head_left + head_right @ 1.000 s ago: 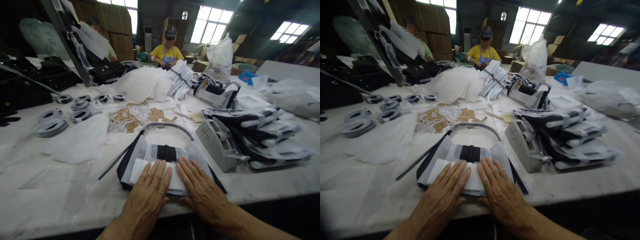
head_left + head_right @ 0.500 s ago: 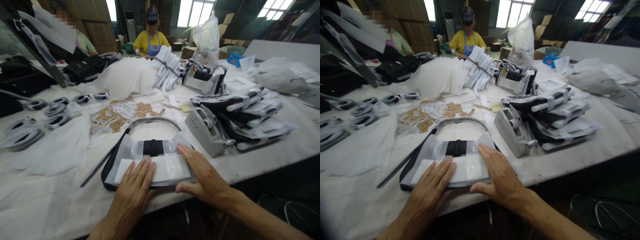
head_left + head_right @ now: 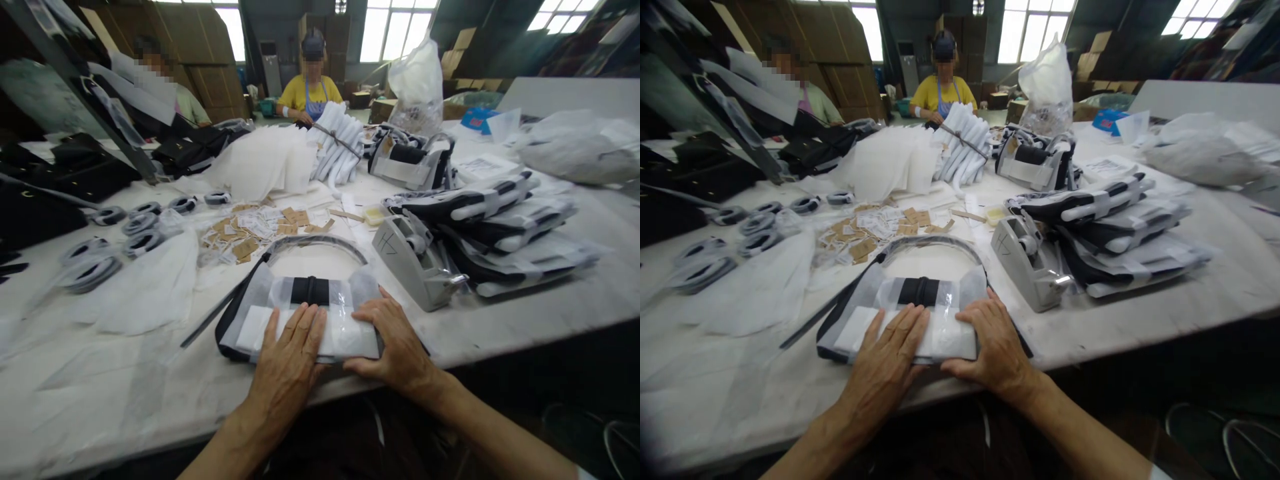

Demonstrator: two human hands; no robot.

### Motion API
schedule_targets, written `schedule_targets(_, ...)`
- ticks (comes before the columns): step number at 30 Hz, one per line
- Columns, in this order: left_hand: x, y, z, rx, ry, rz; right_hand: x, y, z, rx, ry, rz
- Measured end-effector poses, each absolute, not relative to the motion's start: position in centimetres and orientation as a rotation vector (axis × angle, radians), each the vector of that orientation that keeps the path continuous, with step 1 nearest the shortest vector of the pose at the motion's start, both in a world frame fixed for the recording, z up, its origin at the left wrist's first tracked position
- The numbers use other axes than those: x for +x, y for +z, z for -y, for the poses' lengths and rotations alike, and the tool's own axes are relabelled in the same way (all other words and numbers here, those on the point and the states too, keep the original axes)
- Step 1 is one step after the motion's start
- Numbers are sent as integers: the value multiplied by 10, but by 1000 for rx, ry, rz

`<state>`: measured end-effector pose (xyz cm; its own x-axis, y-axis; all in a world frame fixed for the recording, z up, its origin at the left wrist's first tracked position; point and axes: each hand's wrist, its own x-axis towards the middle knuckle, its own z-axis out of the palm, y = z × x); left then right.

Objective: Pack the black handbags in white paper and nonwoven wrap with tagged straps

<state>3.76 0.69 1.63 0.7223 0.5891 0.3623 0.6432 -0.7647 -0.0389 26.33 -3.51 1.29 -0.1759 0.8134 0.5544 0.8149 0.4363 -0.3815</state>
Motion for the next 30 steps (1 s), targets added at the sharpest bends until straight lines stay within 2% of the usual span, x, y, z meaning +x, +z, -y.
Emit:
schedule_targets(7, 39, 7, -6, -2733, -661, 982, 267, 6, 40, -1333, -170, 2064)
schedule_targets(14, 39, 5, -8, -2752, -441, 968, 241, 27, 58, -1507, -389, 2272)
schedule_targets(19, 40, 10, -8, -2799, -445, 958, 234, -1, 53, -1452, -371, 2317)
schedule_targets(23, 28, 21, -11, -2816, -505, 949, 246, 6, 49, -1420, -316, 2400)
schedule_targets(27, 0, 29, -24, -2632, -552, 1231, 264, 22, 39, -1529, -303, 2232)
schedule_targets(30, -21, 32, -32, -2615, -513, 1469, 282, 16, 25, -1690, -193, 2077)
